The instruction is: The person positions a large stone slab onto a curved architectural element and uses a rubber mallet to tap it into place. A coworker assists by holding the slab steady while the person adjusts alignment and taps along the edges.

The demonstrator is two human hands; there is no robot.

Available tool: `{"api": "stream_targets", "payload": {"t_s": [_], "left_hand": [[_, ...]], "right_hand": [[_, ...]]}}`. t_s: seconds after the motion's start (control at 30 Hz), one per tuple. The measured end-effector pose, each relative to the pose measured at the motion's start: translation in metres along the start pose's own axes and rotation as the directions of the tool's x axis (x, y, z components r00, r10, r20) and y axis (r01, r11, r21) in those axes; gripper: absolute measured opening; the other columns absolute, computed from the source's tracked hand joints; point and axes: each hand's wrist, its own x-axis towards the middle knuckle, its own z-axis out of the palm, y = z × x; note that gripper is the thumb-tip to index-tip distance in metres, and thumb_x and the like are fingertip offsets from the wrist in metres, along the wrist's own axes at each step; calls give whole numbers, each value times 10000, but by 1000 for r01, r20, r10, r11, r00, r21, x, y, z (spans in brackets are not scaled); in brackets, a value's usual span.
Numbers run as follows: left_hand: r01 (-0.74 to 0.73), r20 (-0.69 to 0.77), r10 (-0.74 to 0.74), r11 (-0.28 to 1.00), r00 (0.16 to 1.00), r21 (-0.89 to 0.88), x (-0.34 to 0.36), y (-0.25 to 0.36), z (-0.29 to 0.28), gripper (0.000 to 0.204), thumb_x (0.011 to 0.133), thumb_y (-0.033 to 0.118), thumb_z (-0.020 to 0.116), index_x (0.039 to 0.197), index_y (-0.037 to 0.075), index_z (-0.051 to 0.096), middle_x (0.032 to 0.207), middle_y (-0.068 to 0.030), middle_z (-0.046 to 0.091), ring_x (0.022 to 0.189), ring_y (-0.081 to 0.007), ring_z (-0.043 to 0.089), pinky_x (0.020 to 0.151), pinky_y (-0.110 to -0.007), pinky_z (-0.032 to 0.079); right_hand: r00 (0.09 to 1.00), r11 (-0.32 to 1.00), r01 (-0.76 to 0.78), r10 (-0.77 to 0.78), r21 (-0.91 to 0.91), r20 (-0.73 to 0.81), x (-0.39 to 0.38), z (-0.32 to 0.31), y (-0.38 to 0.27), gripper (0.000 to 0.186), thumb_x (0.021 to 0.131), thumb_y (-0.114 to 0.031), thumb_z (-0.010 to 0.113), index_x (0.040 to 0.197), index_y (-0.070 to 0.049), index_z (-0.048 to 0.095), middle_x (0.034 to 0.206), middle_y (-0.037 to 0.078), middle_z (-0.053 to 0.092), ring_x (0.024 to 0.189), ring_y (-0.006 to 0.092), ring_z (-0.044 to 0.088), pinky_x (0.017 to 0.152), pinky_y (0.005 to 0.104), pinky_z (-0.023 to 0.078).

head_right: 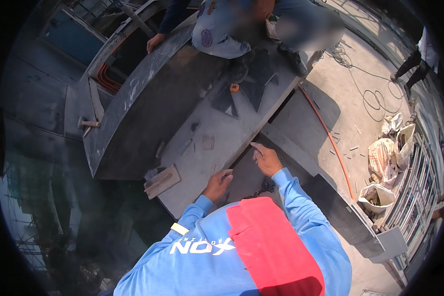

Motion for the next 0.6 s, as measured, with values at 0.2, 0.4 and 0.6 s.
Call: {"api": "stream_targets", "payload": {"t_s": [0.2, 0.4, 0.6], "left_hand": [[-22, 240, 156, 877, 958, -479, 102, 124, 4, 441, 1058, 185, 612, 1429, -39, 527, 1388, -134, 609, 1230, -204, 601, 1032, -347, 488], [-142, 100, 169, 960, 980, -240, 128, 146, 41, 212, 1027, 124, 640, 1146, -41, 698, 1030, -136, 742, 916, -235, 708, 826, -345, 549], [-475, 46, 479, 876, 877, -80, 146, 151, 77, 123, 931, 18, 704, 1049, -8, 726, 964, -171, 737, 833, -329, 719, 765, -379, 555]], "right_hand": [[983, 947, 131, -163, 294, 89, 21, -31, -56, 514, 1065, -310, 591, 1470, -2, 524, 1142, 167, 733, 1063, 211, 693, 940, 339, 538], [996, 985, 89, -92, 149, 16, 16, -72, -46, 570, 1052, -384, 571, 1437, 33, 531, 1127, 243, 733, 995, 304, 739, 859, 380, 556], [975, 992, -14, 41, 123, -219, -5, -91, -28, 438, 1063, -253, 563, 1386, 42, 571, 1097, 179, 750, 908, 240, 746, 836, 354, 589]]}}
